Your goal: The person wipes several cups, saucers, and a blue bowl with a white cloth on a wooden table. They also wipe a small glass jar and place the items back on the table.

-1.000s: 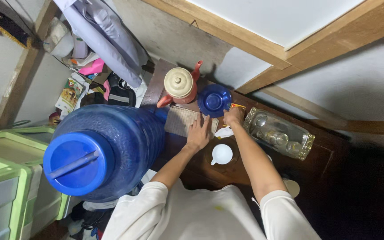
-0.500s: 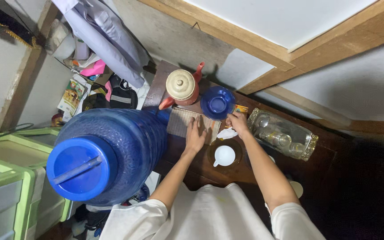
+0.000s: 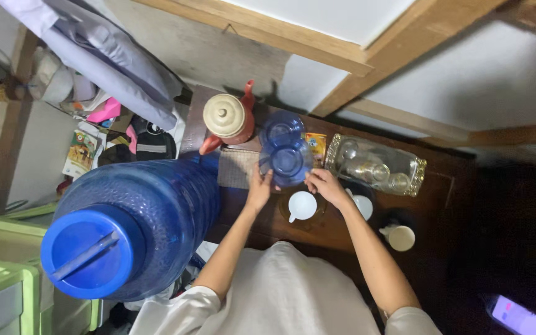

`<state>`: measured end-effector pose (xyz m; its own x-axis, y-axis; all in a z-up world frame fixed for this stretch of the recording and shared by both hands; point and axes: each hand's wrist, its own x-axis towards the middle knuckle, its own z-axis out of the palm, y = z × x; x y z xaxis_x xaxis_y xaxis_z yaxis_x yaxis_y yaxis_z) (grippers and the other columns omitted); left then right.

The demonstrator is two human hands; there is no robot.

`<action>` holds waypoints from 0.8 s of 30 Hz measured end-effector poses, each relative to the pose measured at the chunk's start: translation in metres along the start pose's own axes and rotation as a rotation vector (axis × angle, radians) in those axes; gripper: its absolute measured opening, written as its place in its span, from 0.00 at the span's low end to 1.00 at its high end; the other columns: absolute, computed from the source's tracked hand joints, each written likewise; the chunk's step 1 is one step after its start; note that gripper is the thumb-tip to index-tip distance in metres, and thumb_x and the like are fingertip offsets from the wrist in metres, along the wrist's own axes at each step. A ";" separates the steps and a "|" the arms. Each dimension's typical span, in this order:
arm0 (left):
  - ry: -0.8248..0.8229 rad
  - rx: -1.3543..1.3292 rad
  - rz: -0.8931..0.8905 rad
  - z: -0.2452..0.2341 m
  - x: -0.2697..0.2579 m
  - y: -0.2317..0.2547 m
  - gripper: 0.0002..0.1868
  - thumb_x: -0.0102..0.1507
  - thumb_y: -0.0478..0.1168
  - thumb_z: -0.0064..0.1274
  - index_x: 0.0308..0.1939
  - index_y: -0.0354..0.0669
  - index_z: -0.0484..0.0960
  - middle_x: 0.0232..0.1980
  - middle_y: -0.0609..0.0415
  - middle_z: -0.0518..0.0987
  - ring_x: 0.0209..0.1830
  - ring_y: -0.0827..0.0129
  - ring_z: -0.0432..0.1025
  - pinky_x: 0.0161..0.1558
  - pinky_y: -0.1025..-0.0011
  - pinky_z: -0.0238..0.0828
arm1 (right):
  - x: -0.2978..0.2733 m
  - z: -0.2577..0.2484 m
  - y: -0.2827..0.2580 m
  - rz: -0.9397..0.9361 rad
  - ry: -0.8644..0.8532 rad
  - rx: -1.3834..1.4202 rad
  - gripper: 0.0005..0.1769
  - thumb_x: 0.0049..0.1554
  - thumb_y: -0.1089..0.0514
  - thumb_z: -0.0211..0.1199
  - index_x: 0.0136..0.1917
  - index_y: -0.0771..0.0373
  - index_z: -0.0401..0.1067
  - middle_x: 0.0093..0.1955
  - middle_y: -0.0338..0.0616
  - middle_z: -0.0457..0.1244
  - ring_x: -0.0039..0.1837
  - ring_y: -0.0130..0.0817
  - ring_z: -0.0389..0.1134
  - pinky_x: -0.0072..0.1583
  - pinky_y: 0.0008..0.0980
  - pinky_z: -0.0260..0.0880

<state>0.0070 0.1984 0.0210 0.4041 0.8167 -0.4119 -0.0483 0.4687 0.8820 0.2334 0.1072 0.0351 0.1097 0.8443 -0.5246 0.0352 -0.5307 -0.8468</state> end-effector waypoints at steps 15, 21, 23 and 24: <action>0.212 0.065 -0.021 -0.051 -0.054 -0.046 0.31 0.72 0.40 0.41 0.77 0.41 0.48 0.65 0.47 0.72 0.44 0.68 0.77 0.34 0.70 0.79 | 0.032 0.005 -0.019 -0.308 -0.026 -1.099 0.18 0.51 0.59 0.69 0.56 0.58 0.75 0.63 0.46 0.60 0.64 0.49 0.66 0.62 0.46 0.69; 0.220 0.071 -0.106 -0.060 -0.070 -0.051 0.35 0.72 0.42 0.42 0.79 0.43 0.45 0.64 0.45 0.73 0.42 0.68 0.75 0.37 0.71 0.78 | 0.011 -0.002 -0.026 -0.439 0.301 -0.972 0.11 0.52 0.59 0.71 0.50 0.61 0.76 0.53 0.44 0.65 0.57 0.47 0.69 0.58 0.47 0.69; 0.203 0.085 -0.086 -0.060 -0.072 -0.045 0.34 0.72 0.42 0.42 0.80 0.44 0.45 0.63 0.45 0.73 0.42 0.67 0.75 0.37 0.72 0.78 | -0.003 -0.004 -0.027 -0.509 0.424 -0.793 0.10 0.53 0.61 0.72 0.48 0.63 0.76 0.51 0.45 0.67 0.55 0.44 0.70 0.57 0.43 0.70; 0.190 0.094 -0.076 -0.060 -0.073 -0.041 0.34 0.72 0.42 0.42 0.80 0.44 0.46 0.63 0.44 0.74 0.42 0.67 0.74 0.37 0.72 0.78 | -0.012 -0.003 -0.025 -0.507 0.457 -0.626 0.10 0.55 0.63 0.71 0.50 0.64 0.75 0.51 0.45 0.67 0.55 0.41 0.71 0.57 0.39 0.71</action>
<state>-0.0756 0.1395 0.0016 0.2237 0.8332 -0.5057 0.0648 0.5050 0.8607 0.2341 0.1102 0.0629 0.3108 0.9459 0.0935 0.7016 -0.1620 -0.6939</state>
